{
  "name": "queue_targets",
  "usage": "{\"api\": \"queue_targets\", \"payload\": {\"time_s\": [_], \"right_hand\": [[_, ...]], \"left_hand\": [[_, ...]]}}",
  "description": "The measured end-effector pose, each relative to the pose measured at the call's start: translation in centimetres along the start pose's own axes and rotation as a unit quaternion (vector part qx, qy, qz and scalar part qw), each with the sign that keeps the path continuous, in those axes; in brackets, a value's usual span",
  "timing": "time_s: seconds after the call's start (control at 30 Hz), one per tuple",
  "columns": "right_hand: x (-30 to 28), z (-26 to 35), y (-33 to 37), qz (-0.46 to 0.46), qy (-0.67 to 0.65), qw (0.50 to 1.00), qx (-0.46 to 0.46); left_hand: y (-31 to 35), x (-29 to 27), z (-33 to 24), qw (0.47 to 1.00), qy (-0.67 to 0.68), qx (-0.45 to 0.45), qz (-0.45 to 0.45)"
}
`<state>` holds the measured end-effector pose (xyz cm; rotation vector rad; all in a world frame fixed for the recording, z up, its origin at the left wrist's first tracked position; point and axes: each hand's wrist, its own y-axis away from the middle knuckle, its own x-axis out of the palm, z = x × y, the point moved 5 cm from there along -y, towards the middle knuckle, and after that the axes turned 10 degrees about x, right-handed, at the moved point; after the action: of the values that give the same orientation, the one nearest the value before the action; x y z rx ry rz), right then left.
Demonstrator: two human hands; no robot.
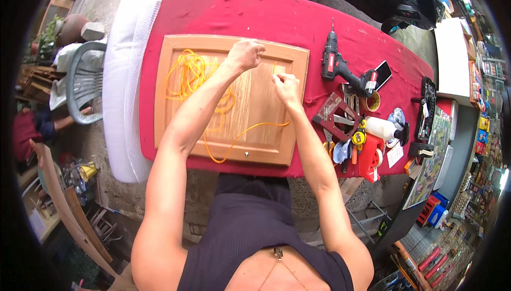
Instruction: The person measures and marks a wooden cabinet door, then uses a cordless drill to drive screws into the door. They thread a yellow string through the screw holes and tie it, completing the assembly of the door with a hanging string.
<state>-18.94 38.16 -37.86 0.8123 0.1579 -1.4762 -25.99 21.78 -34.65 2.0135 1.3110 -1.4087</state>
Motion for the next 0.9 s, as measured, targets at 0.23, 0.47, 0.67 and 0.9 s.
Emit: {"api": "queue_targets", "payload": {"time_s": [0.23,0.47,0.67,0.9], "right_hand": [[2.2,0.6,-1.0,-0.044,-0.031,0.998,-0.01],[2.9,1.4,-2.1,-0.04,0.025,0.999,-0.003],[2.8,1.2,-2.8,-0.076,0.02,0.997,0.015],[2.9,1.1,-2.5,-0.087,0.014,0.996,0.021]], "left_hand": [[-4.5,2.8,2.5,0.978,0.024,0.168,0.123],[-6.5,2.8,3.0,0.938,0.059,0.257,0.224],[-7.4,3.7,2.4,0.911,0.016,0.302,0.281],[-5.2,4.3,0.7,0.895,-0.098,0.388,0.197]]}}
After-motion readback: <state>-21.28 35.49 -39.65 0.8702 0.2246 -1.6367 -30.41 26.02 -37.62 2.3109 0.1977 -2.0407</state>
